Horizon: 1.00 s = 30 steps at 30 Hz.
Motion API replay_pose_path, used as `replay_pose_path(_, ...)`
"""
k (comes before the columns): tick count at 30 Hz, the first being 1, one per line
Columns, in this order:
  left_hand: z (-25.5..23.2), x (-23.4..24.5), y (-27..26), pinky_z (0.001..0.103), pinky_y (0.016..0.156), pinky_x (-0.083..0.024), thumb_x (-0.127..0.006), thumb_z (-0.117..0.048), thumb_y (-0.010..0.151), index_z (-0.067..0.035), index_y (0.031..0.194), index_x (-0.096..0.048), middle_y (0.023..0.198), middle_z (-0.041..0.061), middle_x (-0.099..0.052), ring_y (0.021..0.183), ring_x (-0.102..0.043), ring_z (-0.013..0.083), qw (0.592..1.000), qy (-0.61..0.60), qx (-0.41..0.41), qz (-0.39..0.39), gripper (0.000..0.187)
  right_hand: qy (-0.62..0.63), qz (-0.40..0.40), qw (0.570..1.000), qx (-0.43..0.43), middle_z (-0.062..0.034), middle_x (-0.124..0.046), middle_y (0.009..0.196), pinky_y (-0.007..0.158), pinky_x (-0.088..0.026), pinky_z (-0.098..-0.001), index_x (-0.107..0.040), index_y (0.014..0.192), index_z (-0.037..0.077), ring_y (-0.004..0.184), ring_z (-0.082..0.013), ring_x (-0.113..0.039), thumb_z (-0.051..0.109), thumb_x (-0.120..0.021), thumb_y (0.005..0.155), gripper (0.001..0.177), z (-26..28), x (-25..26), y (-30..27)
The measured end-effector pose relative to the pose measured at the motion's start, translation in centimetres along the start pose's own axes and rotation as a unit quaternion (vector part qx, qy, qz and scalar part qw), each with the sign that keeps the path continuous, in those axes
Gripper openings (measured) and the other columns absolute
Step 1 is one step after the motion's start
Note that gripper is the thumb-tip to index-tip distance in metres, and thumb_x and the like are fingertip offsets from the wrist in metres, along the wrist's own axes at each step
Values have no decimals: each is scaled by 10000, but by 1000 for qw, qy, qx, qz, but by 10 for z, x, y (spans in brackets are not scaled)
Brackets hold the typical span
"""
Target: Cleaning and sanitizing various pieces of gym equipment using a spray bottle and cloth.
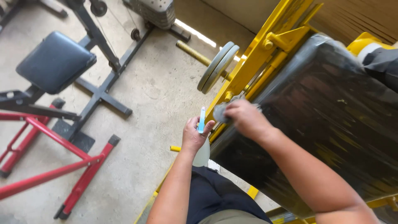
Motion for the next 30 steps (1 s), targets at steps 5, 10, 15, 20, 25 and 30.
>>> replay_pose_path(5,-28,-7,23,413,791,-541,-750,-627,827,-48,1010,-715,956,164,-670,895,-663,334,996,26,-74,41,609,-94,-130,983,-89,-125,-704,1193,1011,-516,-403,-759,1141,37,1147,-330,-633,-74,-597,821,376,5,43,18)
replay_pose_path(10,-55,-12,47,412,769,-540,-764,-595,834,-49,987,-700,896,153,-669,849,-660,338,987,5,-138,83,571,-269,50,950,-149,-161,-634,1322,1061,-458,-428,-674,1197,-1,1245,-347,-575,106,-629,812,402,-35,-42,1)
replay_pose_path(15,-65,-10,60,423,770,-535,-786,-588,825,-34,988,-688,902,160,-665,861,-650,349,978,30,-180,101,586,-366,-2,925,-105,-113,-584,1387,1082,-391,-456,-630,1281,-3,1329,-301,-503,191,-584,779,541,-48,-18,24)
replay_pose_path(20,-64,-6,67,424,780,-540,-763,-605,832,-35,1002,-691,918,162,-664,868,-652,348,975,21,-178,129,599,-336,-93,918,-189,-75,-554,1407,1055,-428,-449,-619,1380,60,1289,-289,-520,95,-563,882,502,-55,2,51)
replay_pose_path(25,-66,-4,74,431,787,-536,-761,-628,812,-35,1011,-697,929,171,-667,881,-648,362,970,29,-202,130,629,-237,1,937,-256,-75,-562,1292,904,-514,-352,-623,1268,83,1176,-279,-541,96,-561,917,356,-42,-58,28)
replay_pose_path(30,-72,4,82,434,793,-538,-752,-629,822,-38,1025,-697,934,169,-669,890,-654,354,966,27,-205,155,628,-343,16,919,-195,-16,-577,1211,874,-482,-418,-637,1090,171,1142,-257,-540,120,-606,866,232,-40,-10,41)
Point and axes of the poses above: each hand's wrist, its own y-axis towards the middle knuckle, its own x-axis out of the back of the hand, z = x × y, the point moved 1 cm from there along y, towards the middle knuckle
